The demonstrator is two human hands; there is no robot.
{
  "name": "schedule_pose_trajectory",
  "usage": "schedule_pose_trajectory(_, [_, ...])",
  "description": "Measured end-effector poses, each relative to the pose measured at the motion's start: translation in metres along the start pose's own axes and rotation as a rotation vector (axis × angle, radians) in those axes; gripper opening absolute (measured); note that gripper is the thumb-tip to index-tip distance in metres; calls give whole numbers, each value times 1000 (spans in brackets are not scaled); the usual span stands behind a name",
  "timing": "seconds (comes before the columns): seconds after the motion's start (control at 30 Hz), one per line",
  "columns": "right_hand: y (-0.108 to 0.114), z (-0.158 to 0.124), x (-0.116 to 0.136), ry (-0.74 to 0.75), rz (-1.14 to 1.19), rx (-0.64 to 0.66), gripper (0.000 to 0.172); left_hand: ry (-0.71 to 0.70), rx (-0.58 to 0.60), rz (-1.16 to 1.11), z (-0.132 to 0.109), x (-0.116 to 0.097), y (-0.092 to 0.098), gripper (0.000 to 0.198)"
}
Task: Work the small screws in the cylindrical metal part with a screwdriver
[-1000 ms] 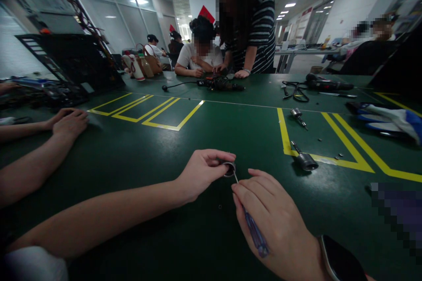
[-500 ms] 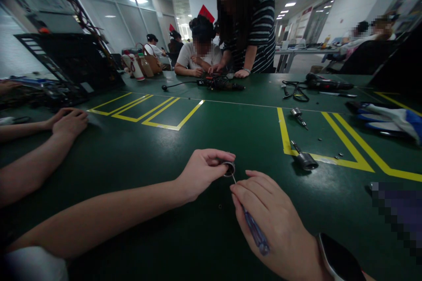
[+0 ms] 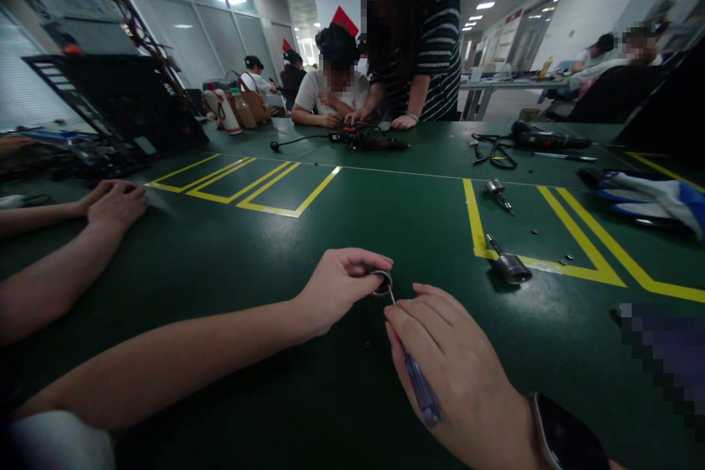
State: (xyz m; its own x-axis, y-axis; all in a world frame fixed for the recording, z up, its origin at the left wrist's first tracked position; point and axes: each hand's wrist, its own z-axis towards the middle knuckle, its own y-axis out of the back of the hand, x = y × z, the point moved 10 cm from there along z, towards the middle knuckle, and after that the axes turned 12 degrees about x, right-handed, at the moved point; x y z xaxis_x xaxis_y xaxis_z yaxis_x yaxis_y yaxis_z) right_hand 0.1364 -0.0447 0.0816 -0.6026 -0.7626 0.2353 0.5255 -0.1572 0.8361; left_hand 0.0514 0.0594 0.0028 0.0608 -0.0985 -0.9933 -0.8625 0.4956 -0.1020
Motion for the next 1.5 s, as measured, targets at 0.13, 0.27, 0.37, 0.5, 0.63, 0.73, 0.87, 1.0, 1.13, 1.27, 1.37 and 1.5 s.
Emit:
schedule_pose_trajectory(0.13, [2,0,-23,-158,283,5,13,16,-16,28,1,0,4,17])
schedule_pose_trajectory(0.27, [-31,-6,-52,-416,788,142,29,83,-48,32,0,-1,6,22])
schedule_pose_trajectory(0.37, [-49,-11,-59,-510,946,194,31,83,-53,19,-1,-3,7,31])
schedule_pose_trajectory(0.5, [-50,-8,-57,-501,915,216,30,57,-58,-38,0,-2,9,38])
schedule_pose_trajectory(0.63, [-38,-2,-47,-408,717,223,28,69,-55,-51,0,0,9,33])
schedule_pose_trajectory(0.73, [-24,-1,-29,-273,464,169,19,61,-73,-65,0,-2,8,32])
schedule_pose_trajectory(0.87, [-17,-2,0,-47,290,153,17,71,-94,-61,0,-2,9,31])
schedule_pose_trajectory(1.0, [-8,-5,-2,0,226,90,25,71,-73,-41,1,-1,11,30])
schedule_pose_trajectory(1.13, [5,-9,-17,-75,136,-48,24,63,-23,-51,2,2,7,31])
schedule_pose_trajectory(1.27, [3,-10,-23,-98,123,-57,23,57,18,-50,1,4,-1,31])
schedule_pose_trajectory(1.37, [1,-8,-22,-78,119,-45,25,29,47,-22,1,3,-4,31])
schedule_pose_trajectory(1.5, [1,-8,-21,-75,99,-49,26,-43,97,32,1,-1,-7,31])
